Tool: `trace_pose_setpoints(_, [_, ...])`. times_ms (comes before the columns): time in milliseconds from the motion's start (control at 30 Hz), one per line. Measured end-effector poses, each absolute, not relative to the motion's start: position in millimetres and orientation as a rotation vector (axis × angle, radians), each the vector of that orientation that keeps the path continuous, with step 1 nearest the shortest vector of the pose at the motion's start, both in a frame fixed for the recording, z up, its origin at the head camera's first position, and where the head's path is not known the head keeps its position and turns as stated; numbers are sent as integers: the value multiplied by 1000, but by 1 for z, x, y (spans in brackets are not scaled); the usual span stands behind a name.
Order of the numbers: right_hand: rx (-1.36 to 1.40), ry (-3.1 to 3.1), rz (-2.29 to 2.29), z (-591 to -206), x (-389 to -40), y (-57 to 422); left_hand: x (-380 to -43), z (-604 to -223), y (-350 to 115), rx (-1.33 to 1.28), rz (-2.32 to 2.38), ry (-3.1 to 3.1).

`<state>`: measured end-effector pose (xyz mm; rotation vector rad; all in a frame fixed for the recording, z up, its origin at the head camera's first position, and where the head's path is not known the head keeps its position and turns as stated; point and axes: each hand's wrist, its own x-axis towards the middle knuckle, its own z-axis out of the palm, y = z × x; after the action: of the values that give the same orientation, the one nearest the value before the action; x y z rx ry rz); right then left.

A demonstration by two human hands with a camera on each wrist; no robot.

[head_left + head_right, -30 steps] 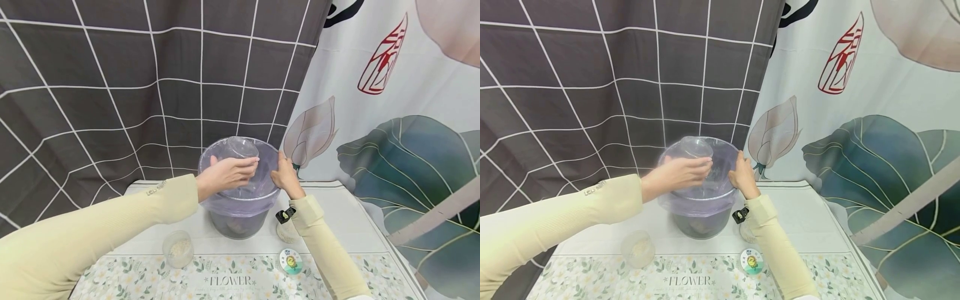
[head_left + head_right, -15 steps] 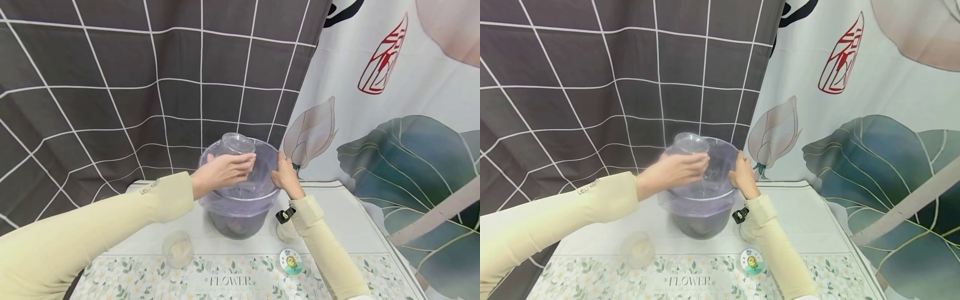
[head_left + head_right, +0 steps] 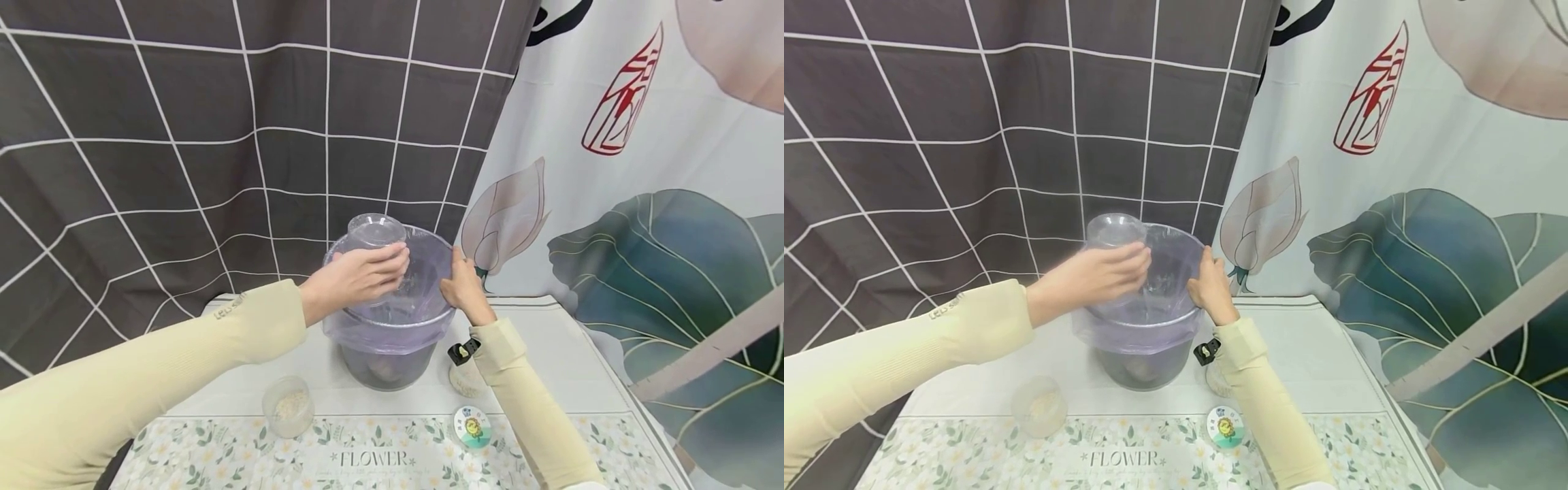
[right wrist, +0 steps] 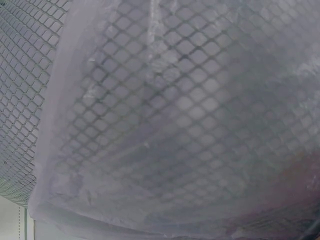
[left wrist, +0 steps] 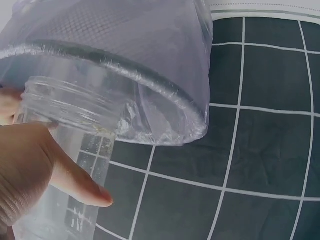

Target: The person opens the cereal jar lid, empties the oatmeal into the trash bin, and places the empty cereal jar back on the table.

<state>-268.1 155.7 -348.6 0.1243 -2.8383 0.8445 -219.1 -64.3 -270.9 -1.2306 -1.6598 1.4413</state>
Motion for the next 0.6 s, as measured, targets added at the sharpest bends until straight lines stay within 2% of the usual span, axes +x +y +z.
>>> trace_pose_setpoints(600, [115, -2847, 854, -346, -266, 154, -211, -280, -77, -1087, 959, -1880])
